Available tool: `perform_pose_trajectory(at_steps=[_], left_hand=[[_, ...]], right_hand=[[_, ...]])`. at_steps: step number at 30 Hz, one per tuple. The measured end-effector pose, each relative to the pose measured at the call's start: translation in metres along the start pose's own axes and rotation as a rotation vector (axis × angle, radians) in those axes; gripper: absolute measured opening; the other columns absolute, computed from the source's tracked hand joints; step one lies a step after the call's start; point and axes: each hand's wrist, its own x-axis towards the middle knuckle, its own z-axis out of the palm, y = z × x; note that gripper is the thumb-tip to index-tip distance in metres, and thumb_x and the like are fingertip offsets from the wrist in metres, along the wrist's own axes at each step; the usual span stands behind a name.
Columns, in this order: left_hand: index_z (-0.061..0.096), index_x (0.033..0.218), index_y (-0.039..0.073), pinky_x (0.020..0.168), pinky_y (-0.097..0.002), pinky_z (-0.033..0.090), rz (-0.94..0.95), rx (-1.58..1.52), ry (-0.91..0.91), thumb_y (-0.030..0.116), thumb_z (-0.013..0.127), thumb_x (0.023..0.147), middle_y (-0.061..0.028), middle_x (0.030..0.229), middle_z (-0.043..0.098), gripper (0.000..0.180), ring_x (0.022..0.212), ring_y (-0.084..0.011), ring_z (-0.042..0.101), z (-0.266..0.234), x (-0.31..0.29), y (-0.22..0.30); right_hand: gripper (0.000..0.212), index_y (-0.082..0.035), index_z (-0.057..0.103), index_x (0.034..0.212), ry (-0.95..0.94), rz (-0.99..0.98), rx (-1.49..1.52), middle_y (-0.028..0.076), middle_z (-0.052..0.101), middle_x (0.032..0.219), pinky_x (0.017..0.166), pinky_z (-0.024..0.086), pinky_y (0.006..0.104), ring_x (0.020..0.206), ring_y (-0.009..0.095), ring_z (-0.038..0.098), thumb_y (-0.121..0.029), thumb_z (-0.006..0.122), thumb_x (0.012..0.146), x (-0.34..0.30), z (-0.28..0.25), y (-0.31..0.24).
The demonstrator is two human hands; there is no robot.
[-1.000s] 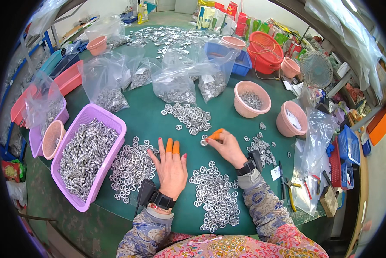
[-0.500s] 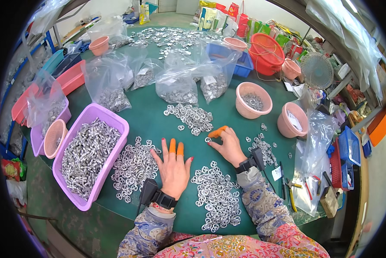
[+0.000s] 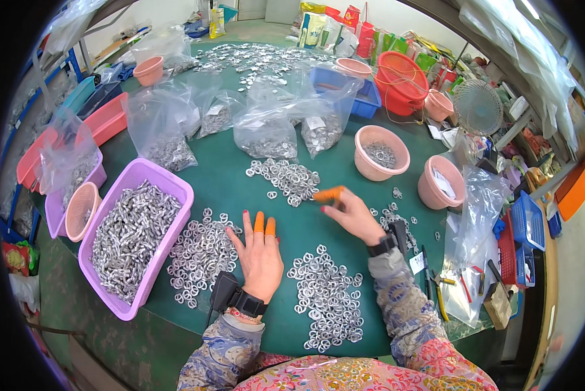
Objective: Sorting and inspecting small metal washers or rings on a workbench.
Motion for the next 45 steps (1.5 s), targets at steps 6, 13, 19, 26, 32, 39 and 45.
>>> perform_pose_trajectory(at_steps=[6, 13, 19, 26, 32, 39, 45], left_hand=[[0.059, 0.124, -0.003, 0.114, -0.075, 0.01, 0.005, -0.002, -0.017, 0.01, 0.058, 0.094, -0.0218, 0.14, 0.052, 0.033, 0.147, -0.0447, 0.027, 0.0, 0.003, 0.002], [0.057, 0.125, -0.002, 0.115, -0.0723, 0.011, -0.013, 0.011, -0.026, 0.009, 0.061, 0.093, -0.0215, 0.142, 0.051, 0.034, 0.148, -0.0444, 0.026, -0.002, 0.001, 0.001], [0.056, 0.129, 0.0, 0.116, -0.0715, 0.011, -0.015, 0.008, -0.047, 0.008, 0.061, 0.093, -0.0202, 0.145, 0.049, 0.038, 0.148, -0.0431, 0.025, -0.003, 0.003, 0.005], [0.056, 0.129, 0.0, 0.116, -0.0715, 0.011, -0.019, 0.013, -0.029, 0.008, 0.061, 0.092, -0.0196, 0.145, 0.049, 0.038, 0.148, -0.0433, 0.026, -0.002, 0.002, 0.001], [0.056, 0.128, 0.0, 0.116, -0.0713, 0.011, -0.014, 0.0, -0.011, 0.008, 0.061, 0.092, -0.0195, 0.145, 0.049, 0.038, 0.147, -0.0439, 0.027, -0.001, 0.002, 0.002], [0.057, 0.128, 0.0, 0.116, -0.0712, 0.011, -0.024, -0.004, -0.025, 0.009, 0.062, 0.092, -0.0196, 0.144, 0.049, 0.038, 0.147, -0.0436, 0.027, -0.002, 0.003, 0.003], [0.057, 0.128, 0.0, 0.116, -0.0708, 0.011, -0.03, -0.005, -0.034, 0.009, 0.062, 0.092, -0.0195, 0.144, 0.05, 0.037, 0.147, -0.0435, 0.028, -0.003, 0.003, 0.003]], right_hand=[[0.037, -0.009, 0.068, 0.121, 0.225, -0.17, -0.469, 0.011, 0.058, 0.112, 0.087, 0.049, 0.0384, 0.1, 0.03, 0.058, -0.011, 0.074, 0.085, 0.016, 0.021, 0.025], [0.012, -0.001, 0.069, 0.096, 0.24, 0.082, -0.085, 0.011, 0.058, 0.085, 0.072, 0.048, 0.0362, 0.083, 0.026, 0.06, -0.004, 0.073, 0.084, -0.025, 0.012, 0.005], [0.024, -0.005, 0.072, 0.11, 0.35, -0.001, -0.156, 0.012, 0.061, 0.089, 0.074, 0.047, 0.0378, 0.083, 0.029, 0.058, -0.003, 0.07, 0.086, -0.045, 0.001, 0.047], [0.031, -0.009, 0.073, 0.113, 0.33, -0.017, -0.306, 0.011, 0.062, 0.098, 0.082, 0.048, 0.0386, 0.095, 0.031, 0.057, -0.013, 0.077, 0.082, -0.051, -0.01, 0.023], [0.031, -0.009, 0.073, 0.108, 0.327, -0.169, -0.467, 0.009, 0.06, 0.105, 0.087, 0.047, 0.0393, 0.099, 0.031, 0.055, -0.011, 0.08, 0.078, -0.049, 0.0, 0.024], [0.03, -0.009, 0.073, 0.11, 0.288, -0.078, -0.327, 0.01, 0.061, 0.104, 0.085, 0.046, 0.0366, 0.094, 0.03, 0.054, -0.01, 0.078, 0.08, -0.053, -0.004, 0.027], [0.029, -0.007, 0.072, 0.106, 0.292, -0.155, -0.463, 0.01, 0.061, 0.1, 0.083, 0.046, 0.0373, 0.096, 0.03, 0.055, -0.017, 0.08, 0.08, -0.055, 0.0, 0.024]])
